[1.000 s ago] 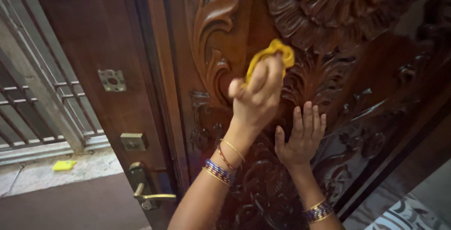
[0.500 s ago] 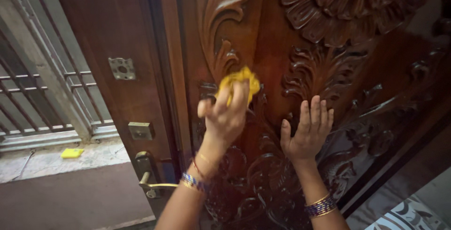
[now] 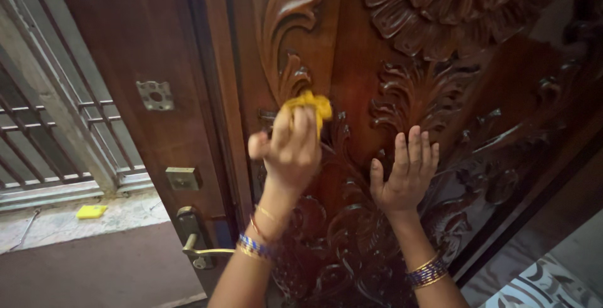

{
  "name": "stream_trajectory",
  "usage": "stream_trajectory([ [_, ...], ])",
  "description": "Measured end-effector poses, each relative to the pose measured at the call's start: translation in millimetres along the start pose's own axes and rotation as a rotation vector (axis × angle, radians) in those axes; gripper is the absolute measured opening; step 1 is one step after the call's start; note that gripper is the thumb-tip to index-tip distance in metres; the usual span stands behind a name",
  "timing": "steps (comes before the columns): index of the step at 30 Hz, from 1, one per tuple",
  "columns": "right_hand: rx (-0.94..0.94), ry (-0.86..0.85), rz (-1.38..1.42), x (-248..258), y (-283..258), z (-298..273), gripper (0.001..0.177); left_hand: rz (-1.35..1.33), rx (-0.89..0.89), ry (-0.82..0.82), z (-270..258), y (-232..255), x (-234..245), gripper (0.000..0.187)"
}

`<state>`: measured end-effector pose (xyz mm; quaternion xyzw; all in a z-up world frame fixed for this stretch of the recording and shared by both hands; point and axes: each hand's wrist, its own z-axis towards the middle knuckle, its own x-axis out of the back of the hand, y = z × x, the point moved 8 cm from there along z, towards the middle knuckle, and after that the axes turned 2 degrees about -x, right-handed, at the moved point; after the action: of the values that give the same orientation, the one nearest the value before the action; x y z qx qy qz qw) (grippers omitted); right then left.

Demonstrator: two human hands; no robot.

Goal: The person wipes a carved wooden door with a yellow cloth, moving methodically across the surface and into the carved details. The person briefly dips the cloth into a small container on a blue bucket before resuming wiping.

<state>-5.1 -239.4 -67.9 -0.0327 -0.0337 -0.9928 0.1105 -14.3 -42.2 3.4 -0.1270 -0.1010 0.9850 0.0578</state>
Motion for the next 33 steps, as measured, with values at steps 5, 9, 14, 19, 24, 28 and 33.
stream_trajectory([
  [5, -0.013, -0.037, -0.008, -1, 0, -3, 0.058, -0.067, 0.046, -0.114, -27, 35, 34, 0.007],
  [9, -0.009, -0.026, -0.006, -1, 0, 0, 0.058, -0.005, 0.017, -0.005, -16, 27, 28, 0.001],
  [14, -0.012, -0.012, -0.007, 0, 0, -1, 0.058, -0.041, 0.113, -0.045, 19, 2, -3, 0.01],
  [19, -0.027, -0.022, -0.017, -2, 1, -3, 0.058, -0.258, 0.056, -0.094, 56, 44, -17, 0.011],
  [24, -0.025, 0.006, -0.004, -2, 2, -2, 0.059, -0.096, -0.082, -0.134, 13, 81, 8, 0.021],
  [28, -0.031, 0.006, 0.033, 3, 2, -2, 0.055, -0.128, -0.219, -0.163, -29, 99, 33, 0.015],
  [33, -0.127, 0.116, 0.434, 20, 14, -10, 0.059, -0.02, -0.142, -0.115, -11, 83, 30, 0.021],
])
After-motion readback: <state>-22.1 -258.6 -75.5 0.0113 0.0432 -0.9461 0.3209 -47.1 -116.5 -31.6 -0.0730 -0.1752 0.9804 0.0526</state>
